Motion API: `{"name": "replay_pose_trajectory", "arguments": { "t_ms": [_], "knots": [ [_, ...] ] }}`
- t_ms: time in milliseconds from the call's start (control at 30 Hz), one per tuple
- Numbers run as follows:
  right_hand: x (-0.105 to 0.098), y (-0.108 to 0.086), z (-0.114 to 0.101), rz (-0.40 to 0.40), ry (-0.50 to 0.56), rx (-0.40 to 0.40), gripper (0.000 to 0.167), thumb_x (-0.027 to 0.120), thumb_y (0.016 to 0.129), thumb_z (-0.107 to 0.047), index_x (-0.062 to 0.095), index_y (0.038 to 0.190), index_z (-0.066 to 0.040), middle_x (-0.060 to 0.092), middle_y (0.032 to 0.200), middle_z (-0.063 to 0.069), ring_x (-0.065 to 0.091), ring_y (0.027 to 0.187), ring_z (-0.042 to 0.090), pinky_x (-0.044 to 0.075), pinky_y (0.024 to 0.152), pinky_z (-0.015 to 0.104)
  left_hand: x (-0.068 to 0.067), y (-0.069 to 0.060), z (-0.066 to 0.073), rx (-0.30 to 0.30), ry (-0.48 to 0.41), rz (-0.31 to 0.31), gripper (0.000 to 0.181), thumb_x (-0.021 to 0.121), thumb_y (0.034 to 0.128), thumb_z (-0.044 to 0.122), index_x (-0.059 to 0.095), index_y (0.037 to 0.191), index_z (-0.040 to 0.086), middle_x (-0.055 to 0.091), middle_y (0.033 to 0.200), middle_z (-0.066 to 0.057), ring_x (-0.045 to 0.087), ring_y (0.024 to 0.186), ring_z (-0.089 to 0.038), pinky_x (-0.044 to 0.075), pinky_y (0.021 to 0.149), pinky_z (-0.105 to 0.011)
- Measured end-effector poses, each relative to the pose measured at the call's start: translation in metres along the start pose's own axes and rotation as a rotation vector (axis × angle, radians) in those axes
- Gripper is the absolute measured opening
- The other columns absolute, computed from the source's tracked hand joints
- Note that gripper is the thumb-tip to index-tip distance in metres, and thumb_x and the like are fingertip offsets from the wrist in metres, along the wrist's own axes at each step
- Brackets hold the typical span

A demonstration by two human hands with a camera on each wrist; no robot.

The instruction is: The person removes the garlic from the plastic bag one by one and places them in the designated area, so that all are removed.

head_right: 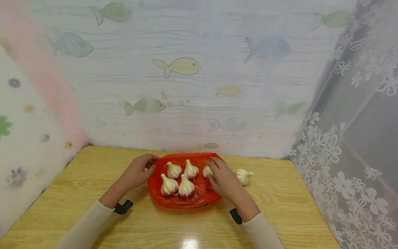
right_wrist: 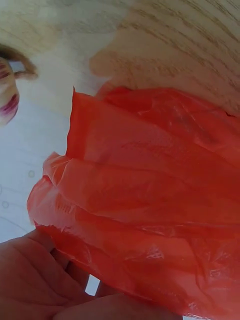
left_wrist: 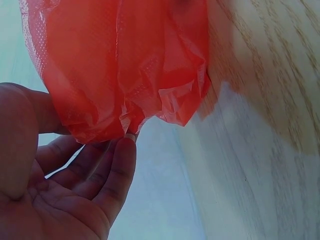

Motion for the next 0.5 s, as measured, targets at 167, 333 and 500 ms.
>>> {"name": "replay_pose_trajectory", "arguments": {
  "t_ms": [167, 333, 500],
  "knots": [
    [0.0053, -0.0008, 0.0014, -0.010, -0.005, 0.005, 0.050, 0.077, 0.096, -0.011, 0.062, 0.141, 0.004, 0.054, 0.149, 0.030, 0.054, 0.137, 0.046, 0.050, 0.108, 0.058, 0.0003, 0.0000, 0.0011, 0.014, -0.001, 0.001, 0.026, 0.063, 0.1009, 0.003, 0.068, 0.126, 0.001, 0.071, 0.120, -0.011, 0.069, 0.102, -0.026, 0.062, 0.089, -0.042],
    [0.0059, -0.0007, -0.0002, 0.020, -0.007, -0.018, 0.048, 0.080, 0.094, -0.012, 0.063, 0.137, 0.003, 0.055, 0.142, 0.027, 0.056, 0.128, 0.042, 0.052, 0.104, 0.054, 0.0004, 0.0001, 0.0020, 0.019, -0.001, -0.003, 0.026, 0.063, 0.1005, 0.002, 0.068, 0.126, 0.000, 0.071, 0.120, -0.012, 0.069, 0.102, -0.026, 0.062, 0.088, -0.042],
    [0.0036, -0.0007, -0.0008, 0.027, -0.001, -0.014, 0.047, 0.082, 0.092, -0.010, 0.064, 0.133, 0.002, 0.054, 0.133, 0.023, 0.054, 0.119, 0.039, 0.052, 0.099, 0.052, -0.0005, -0.0005, 0.0038, 0.024, 0.008, 0.000, 0.027, 0.062, 0.1002, 0.001, 0.068, 0.126, 0.000, 0.070, 0.120, -0.012, 0.068, 0.103, -0.027, 0.062, 0.089, -0.043]
  ]
}}
Point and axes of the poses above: each hand's wrist, its own y-axis towards the middle knuckle, its own x-axis out of the palm, z = x × y, the point moved 8 cm from there along y, towards the middle knuckle
